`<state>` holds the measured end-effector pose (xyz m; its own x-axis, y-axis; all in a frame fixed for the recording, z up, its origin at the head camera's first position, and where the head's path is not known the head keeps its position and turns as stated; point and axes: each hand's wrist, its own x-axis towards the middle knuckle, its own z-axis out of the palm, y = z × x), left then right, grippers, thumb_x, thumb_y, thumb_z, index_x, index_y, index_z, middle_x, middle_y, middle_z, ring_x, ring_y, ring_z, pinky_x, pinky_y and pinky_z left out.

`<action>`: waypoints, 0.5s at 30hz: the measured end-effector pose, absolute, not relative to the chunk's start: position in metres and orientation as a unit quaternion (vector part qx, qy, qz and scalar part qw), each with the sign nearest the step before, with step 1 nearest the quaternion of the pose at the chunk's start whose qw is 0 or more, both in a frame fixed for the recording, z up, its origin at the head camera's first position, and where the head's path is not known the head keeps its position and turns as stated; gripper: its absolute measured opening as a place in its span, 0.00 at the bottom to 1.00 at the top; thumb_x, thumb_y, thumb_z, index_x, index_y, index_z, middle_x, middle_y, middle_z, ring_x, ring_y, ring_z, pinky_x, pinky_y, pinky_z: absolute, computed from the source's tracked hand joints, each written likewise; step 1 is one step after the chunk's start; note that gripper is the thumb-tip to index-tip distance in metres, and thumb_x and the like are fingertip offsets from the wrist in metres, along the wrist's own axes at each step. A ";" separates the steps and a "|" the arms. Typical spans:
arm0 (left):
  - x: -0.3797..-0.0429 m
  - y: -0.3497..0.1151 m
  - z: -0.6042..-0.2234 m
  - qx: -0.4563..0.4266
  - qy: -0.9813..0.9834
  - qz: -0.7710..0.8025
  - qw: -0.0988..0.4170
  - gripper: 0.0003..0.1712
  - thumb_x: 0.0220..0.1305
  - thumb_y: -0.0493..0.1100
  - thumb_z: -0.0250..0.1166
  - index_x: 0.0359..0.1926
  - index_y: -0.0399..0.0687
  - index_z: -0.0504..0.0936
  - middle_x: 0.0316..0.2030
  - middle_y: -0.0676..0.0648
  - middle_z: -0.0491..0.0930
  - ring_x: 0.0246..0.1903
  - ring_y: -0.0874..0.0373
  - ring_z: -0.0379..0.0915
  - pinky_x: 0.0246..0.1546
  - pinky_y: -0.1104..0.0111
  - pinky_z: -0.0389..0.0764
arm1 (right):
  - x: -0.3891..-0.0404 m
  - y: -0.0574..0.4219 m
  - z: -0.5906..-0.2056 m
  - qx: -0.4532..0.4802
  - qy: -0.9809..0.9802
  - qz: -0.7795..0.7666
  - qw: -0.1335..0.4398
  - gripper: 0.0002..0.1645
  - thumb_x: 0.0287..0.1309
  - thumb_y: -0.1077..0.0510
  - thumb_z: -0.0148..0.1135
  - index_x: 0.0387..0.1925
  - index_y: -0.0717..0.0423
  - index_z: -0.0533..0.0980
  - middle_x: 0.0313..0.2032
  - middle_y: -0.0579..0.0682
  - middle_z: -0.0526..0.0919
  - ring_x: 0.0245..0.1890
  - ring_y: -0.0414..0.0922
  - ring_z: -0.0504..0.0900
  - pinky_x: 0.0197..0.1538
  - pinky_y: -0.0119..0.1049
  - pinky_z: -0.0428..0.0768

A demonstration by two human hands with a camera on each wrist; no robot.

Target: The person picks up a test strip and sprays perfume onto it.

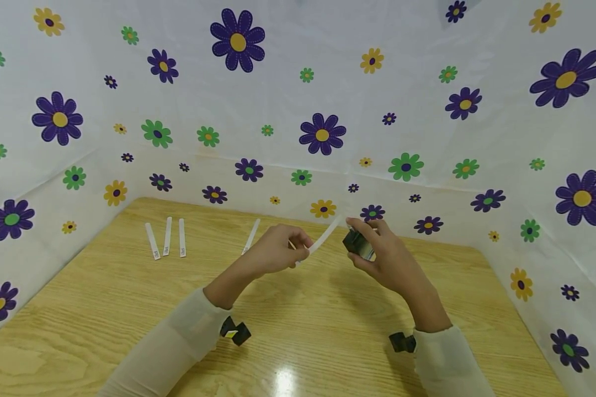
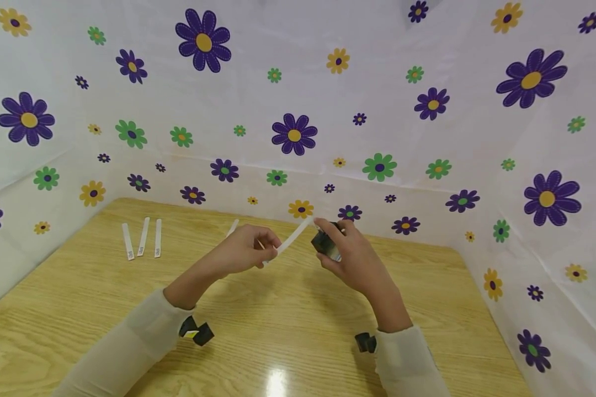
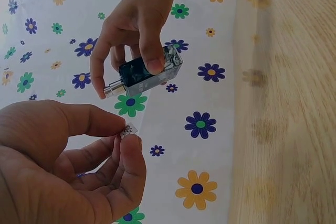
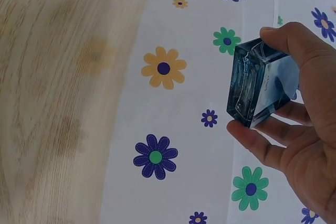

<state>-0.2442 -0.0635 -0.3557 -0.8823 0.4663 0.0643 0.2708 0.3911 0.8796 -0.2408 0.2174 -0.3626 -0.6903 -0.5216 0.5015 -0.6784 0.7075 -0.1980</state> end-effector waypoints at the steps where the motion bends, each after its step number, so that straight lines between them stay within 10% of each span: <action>1: -0.244 -0.064 -0.356 0.222 0.828 0.505 0.097 0.06 0.70 0.35 0.63 0.45 0.40 0.84 0.34 0.46 0.81 0.29 0.55 0.79 0.33 0.64 0.86 | -0.241 0.217 -0.362 0.334 -0.900 0.188 0.209 0.45 0.59 0.55 0.76 0.74 0.45 0.64 0.55 0.64 0.73 0.40 0.57 0.85 0.36 0.46 0.88; 15: -0.245 -0.064 -0.356 0.222 0.831 0.502 0.096 0.06 0.71 0.35 0.63 0.45 0.40 0.84 0.34 0.46 0.80 0.29 0.55 0.79 0.31 0.66 0.85 | -0.240 0.218 -0.363 0.333 -0.901 0.191 0.205 0.45 0.59 0.56 0.75 0.73 0.46 0.64 0.55 0.64 0.73 0.39 0.56 0.84 0.36 0.46 0.88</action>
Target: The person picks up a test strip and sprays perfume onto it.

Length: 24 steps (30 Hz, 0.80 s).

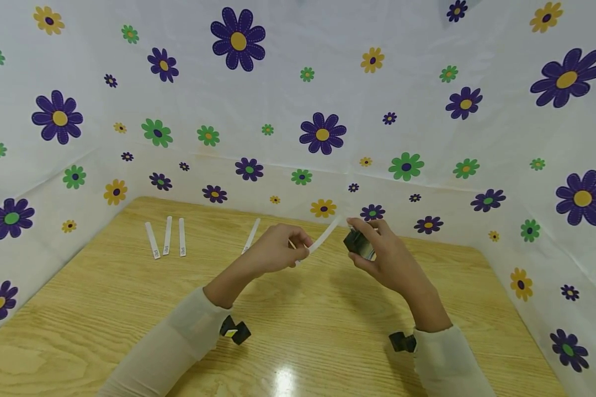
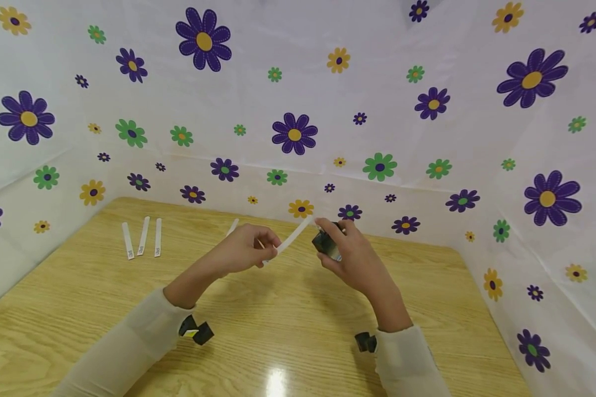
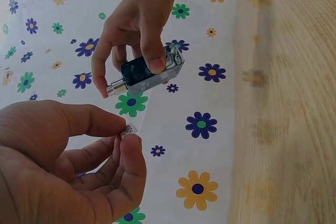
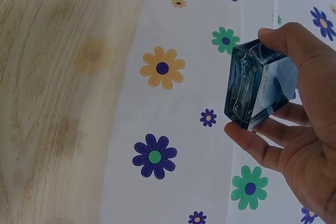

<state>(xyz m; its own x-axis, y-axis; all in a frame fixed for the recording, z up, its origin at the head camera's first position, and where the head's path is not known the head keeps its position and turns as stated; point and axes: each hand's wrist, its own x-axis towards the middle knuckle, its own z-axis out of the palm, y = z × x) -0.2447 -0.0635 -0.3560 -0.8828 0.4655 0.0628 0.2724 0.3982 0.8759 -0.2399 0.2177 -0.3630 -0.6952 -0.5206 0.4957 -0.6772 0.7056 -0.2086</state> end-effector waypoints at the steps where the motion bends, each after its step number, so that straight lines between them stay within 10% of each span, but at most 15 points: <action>1: -0.245 -0.064 -0.356 0.222 0.831 0.501 0.096 0.06 0.71 0.35 0.63 0.45 0.40 0.84 0.34 0.46 0.80 0.29 0.55 0.79 0.31 0.66 0.85 | -0.240 0.218 -0.363 0.331 -0.901 0.192 0.204 0.44 0.59 0.56 0.75 0.73 0.46 0.64 0.55 0.65 0.73 0.40 0.57 0.85 0.37 0.47 0.88; 24: -0.247 -0.066 -0.357 0.219 0.830 0.504 0.098 0.06 0.71 0.35 0.63 0.46 0.40 0.84 0.35 0.46 0.81 0.31 0.52 0.80 0.32 0.66 0.85 | -0.240 0.219 -0.366 0.317 -0.907 0.190 0.203 0.45 0.59 0.55 0.75 0.74 0.44 0.63 0.57 0.66 0.72 0.42 0.59 0.85 0.39 0.50 0.88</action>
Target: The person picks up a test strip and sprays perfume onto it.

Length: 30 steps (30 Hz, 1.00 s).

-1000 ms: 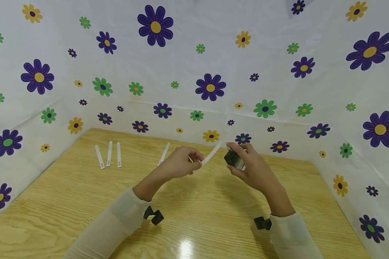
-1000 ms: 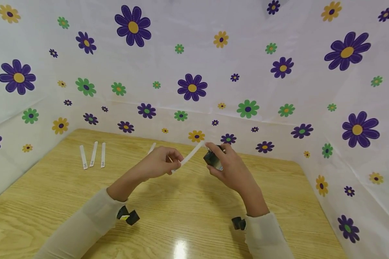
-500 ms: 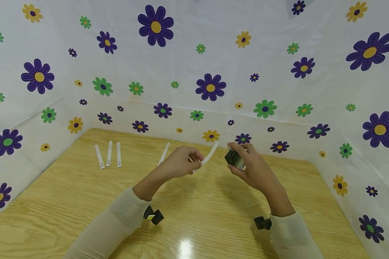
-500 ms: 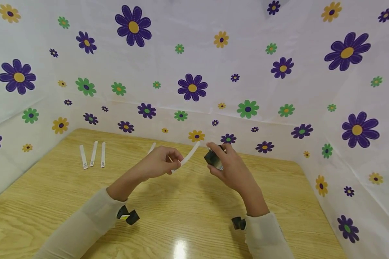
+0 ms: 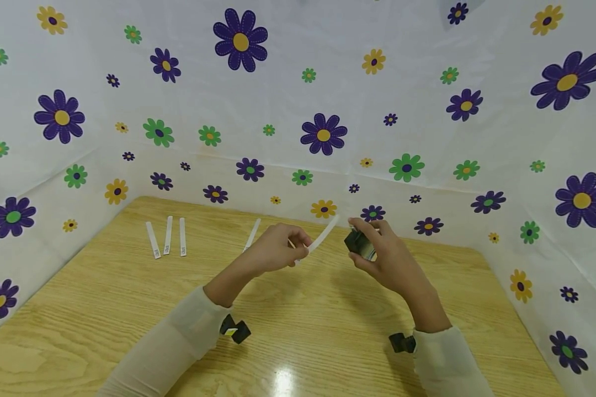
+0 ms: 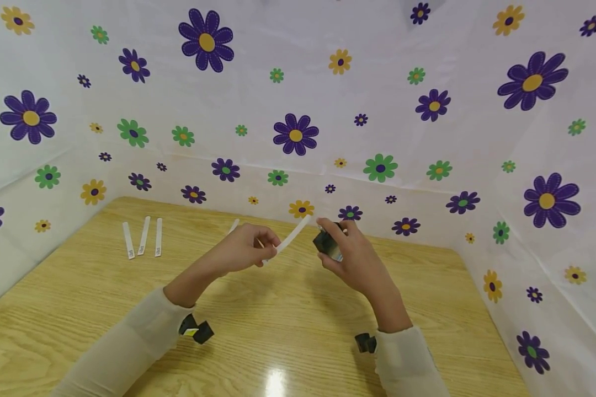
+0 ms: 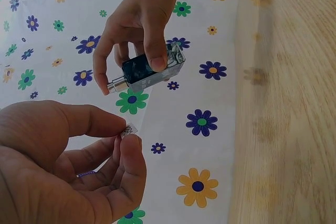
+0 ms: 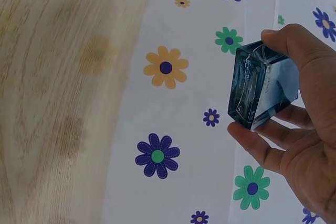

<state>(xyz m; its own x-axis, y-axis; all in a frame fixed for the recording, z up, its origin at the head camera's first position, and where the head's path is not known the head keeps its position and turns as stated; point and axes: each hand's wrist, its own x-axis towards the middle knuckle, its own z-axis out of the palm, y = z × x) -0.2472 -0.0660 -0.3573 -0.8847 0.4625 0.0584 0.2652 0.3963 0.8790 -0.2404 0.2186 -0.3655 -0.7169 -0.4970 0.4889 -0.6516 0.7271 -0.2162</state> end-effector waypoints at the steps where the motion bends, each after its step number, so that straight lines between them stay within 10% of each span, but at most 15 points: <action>1: -0.247 -0.066 -0.357 0.218 0.829 0.505 0.099 0.06 0.71 0.35 0.63 0.46 0.39 0.84 0.35 0.45 0.81 0.32 0.50 0.81 0.32 0.66 0.85 | -0.241 0.219 -0.366 0.318 -0.906 0.190 0.205 0.45 0.59 0.55 0.75 0.74 0.44 0.64 0.57 0.66 0.72 0.42 0.60 0.85 0.38 0.50 0.88; 30: -0.287 -0.105 -0.375 0.136 0.837 0.522 0.091 0.10 0.71 0.35 0.62 0.48 0.35 0.83 0.37 0.41 0.81 0.34 0.52 0.78 0.39 0.59 0.87 | -0.240 0.222 -0.360 0.330 -0.897 0.190 0.226 0.45 0.57 0.56 0.76 0.73 0.45 0.65 0.56 0.66 0.73 0.37 0.56 0.84 0.34 0.46 0.87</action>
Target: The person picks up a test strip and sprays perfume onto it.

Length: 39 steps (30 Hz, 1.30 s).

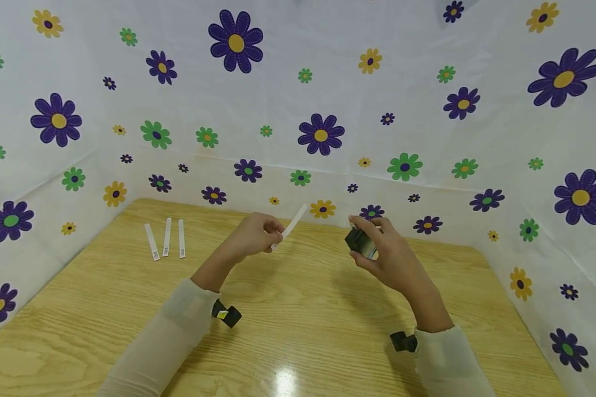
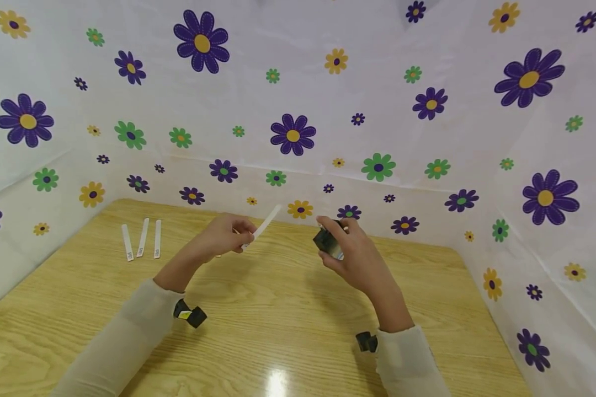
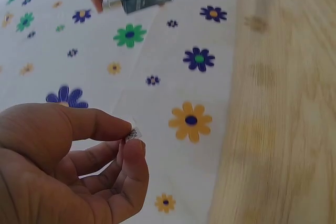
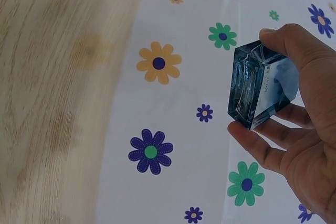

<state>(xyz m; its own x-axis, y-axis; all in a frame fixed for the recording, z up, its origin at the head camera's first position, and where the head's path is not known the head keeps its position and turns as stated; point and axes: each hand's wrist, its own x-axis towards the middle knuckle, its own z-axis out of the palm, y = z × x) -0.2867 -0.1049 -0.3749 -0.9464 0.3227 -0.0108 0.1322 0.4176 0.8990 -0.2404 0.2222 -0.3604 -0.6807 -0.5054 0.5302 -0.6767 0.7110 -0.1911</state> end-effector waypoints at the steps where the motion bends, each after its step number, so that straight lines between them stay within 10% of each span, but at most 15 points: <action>1: -0.290 -0.109 -0.377 0.130 0.839 0.520 0.092 0.10 0.71 0.35 0.62 0.49 0.34 0.83 0.38 0.41 0.81 0.34 0.53 0.78 0.38 0.60 0.87 | -0.241 0.223 -0.361 0.330 -0.896 0.190 0.227 0.45 0.57 0.56 0.76 0.73 0.45 0.65 0.56 0.66 0.73 0.37 0.56 0.85 0.34 0.46 0.87; 39: -0.333 -0.198 -0.428 -0.055 0.836 0.520 0.166 0.14 0.66 0.31 0.65 0.51 0.27 0.83 0.36 0.41 0.81 0.26 0.57 0.78 0.31 0.69 0.85 | -0.241 0.223 -0.360 0.327 -0.899 0.189 0.224 0.45 0.57 0.56 0.77 0.73 0.44 0.65 0.56 0.67 0.73 0.37 0.57 0.85 0.34 0.47 0.88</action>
<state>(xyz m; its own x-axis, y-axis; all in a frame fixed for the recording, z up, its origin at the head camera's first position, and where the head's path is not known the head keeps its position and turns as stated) -0.3335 -0.1982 -0.4277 -0.9389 0.0800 -0.3347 -0.2648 0.4531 0.8512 -0.2407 0.2226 -0.3600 -0.6862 -0.5031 0.5255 -0.6720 0.7149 -0.1931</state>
